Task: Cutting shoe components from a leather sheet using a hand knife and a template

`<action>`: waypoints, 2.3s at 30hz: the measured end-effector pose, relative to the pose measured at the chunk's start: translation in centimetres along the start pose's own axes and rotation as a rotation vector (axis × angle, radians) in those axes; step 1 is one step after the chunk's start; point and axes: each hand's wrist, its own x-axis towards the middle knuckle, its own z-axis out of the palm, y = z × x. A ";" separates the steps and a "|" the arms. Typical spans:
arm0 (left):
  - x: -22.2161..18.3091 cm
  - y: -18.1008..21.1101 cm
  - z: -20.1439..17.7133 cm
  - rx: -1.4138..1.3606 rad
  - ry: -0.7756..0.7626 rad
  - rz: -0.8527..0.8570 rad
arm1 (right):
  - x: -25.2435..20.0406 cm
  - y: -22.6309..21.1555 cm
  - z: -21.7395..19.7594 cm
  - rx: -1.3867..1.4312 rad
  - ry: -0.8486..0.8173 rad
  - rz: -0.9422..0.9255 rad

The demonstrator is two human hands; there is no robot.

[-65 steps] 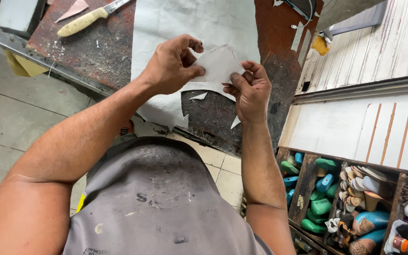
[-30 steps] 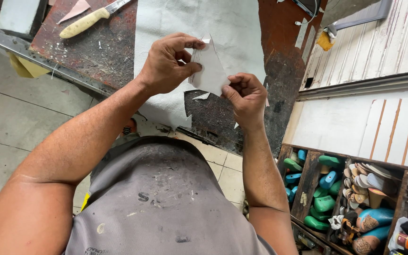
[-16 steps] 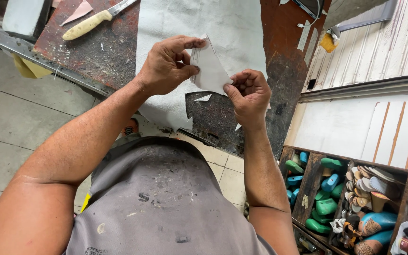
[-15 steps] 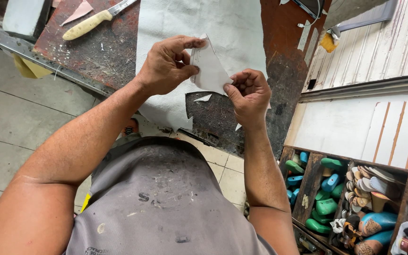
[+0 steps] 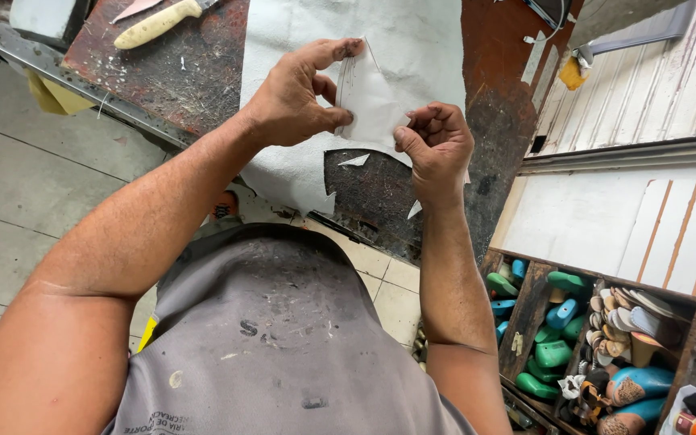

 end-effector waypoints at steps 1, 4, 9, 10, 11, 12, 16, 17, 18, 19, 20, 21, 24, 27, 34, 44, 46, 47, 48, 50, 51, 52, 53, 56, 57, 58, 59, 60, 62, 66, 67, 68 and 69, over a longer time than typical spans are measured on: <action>0.1 -0.3 0.1 -0.001 -0.008 0.011 | 0.1 0.0 0.0 -0.003 0.003 0.006; 0.1 -0.8 -0.1 0.007 -0.016 0.057 | 0.1 0.2 0.2 0.001 0.018 0.019; -0.4 0.5 -0.5 0.016 -0.040 0.019 | -0.3 0.5 -0.3 -0.061 -0.011 0.037; -0.4 0.6 -0.7 0.021 -0.061 0.074 | -0.4 0.5 -0.4 -0.073 -0.021 0.054; -0.4 1.6 -0.6 0.023 -0.064 0.077 | -0.4 0.4 -0.3 -0.073 -0.017 0.050; -0.4 2.5 -0.6 0.013 -0.059 -0.044 | -0.3 0.2 -0.2 -0.076 -0.014 0.064; -0.2 2.9 -0.7 -0.242 -0.042 -0.234 | -0.2 1.0 -0.5 -0.020 -0.020 0.081; -0.1 2.5 -0.8 -0.241 -0.043 -0.232 | -0.2 1.1 -0.5 -0.019 -0.019 0.079; -0.1 2.1 -0.9 -0.245 -0.040 -0.238 | -0.2 1.2 -0.6 -0.014 -0.015 0.090; -0.2 1.7 -0.9 -0.251 -0.034 -0.247 | -0.3 1.4 -0.7 -0.009 -0.014 0.105; -0.2 1.7 -0.9 -0.252 -0.034 -0.248 | -0.2 1.3 -0.6 -0.009 -0.014 0.106; -0.1 1.7 -0.9 -0.199 -0.029 -0.220 | -0.2 1.2 -0.6 -0.018 -0.015 0.119; 0.0 2.0 -0.5 -0.174 0.010 -0.229 | -0.1 0.6 -0.3 -0.035 -0.021 0.131; 0.2 2.0 -0.2 -0.272 0.047 -0.285 | 0.0 -0.1 0.3 -0.069 -0.026 0.100; 0.2 1.1 1.5 -0.422 0.067 -0.330 | 0.2 -3.0 2.7 -0.434 -0.282 0.183; -0.4 2.6 2.0 0.268 0.353 0.032 | -0.6 -2.2 3.3 -0.652 0.130 -0.211; -0.4 2.7 2.4 0.150 0.243 -0.003 | -0.6 -3.7 3.9 -0.493 -0.150 0.017; -0.4 2.6 2.5 0.150 0.238 -0.003 | -0.4 -3.1 3.9 -0.493 -0.146 0.019; -0.4 2.4 2.6 0.099 0.225 0.003 | -0.3 -2.4 3.9 -0.350 -0.067 0.101; -0.5 2.3 2.3 0.050 0.216 0.010 | 0.2 -1.6 3.4 -0.205 0.008 0.180; -0.6 2.2 1.9 0.089 0.219 0.011 | 0.3 -1.3 2.9 -0.095 0.027 0.199; -0.7 2.1 1.5 0.128 0.222 0.011 | 0.5 -1.1 2.4 0.014 0.047 0.218; -0.7 2.1 1.2 0.128 0.226 0.006 | 0.6 -0.9 2.0 0.015 0.043 0.223; -0.7 1.9 0.4 0.146 0.284 -0.032 | 1.1 -0.3 0.3 -0.139 0.092 0.114; -0.7 1.8 0.2 0.158 0.316 -0.047 | 1.4 0.1 -0.2 -0.132 0.166 0.191; -0.7 1.6 0.0 0.170 0.347 -0.062 | 1.6 0.4 -0.8 -0.124 0.240 0.268; -0.8 1.3 0.0 0.170 0.348 -0.065 | 1.6 1.0 -1.2 -0.124 0.239 0.270; -0.8 1.0 -0.1 0.210 0.359 -0.107 | 1.6 1.6 -1.6 -0.136 0.279 0.306; -0.8 0.5 0.0 0.250 0.365 -0.152 | 1.4 2.3 -2.1 -0.147 0.324 0.346; -0.5 -0.2 0.5 0.375 0.356 -0.158 | 1.0 1.4 -2.6 -0.298 0.288 0.361; -0.3 -0.3 0.6 0.409 0.351 -0.139 | 1.0 1.0 -2.6 -0.325 0.269 0.368; 0.0 -0.4 0.6 0.409 0.347 -0.137 | 1.2 1.3 -3.1 -0.325 0.273 0.368; 0.1 -0.5 0.7 0.443 0.322 -0.128 | 1.2 1.6 -3.6 -0.363 0.258 0.337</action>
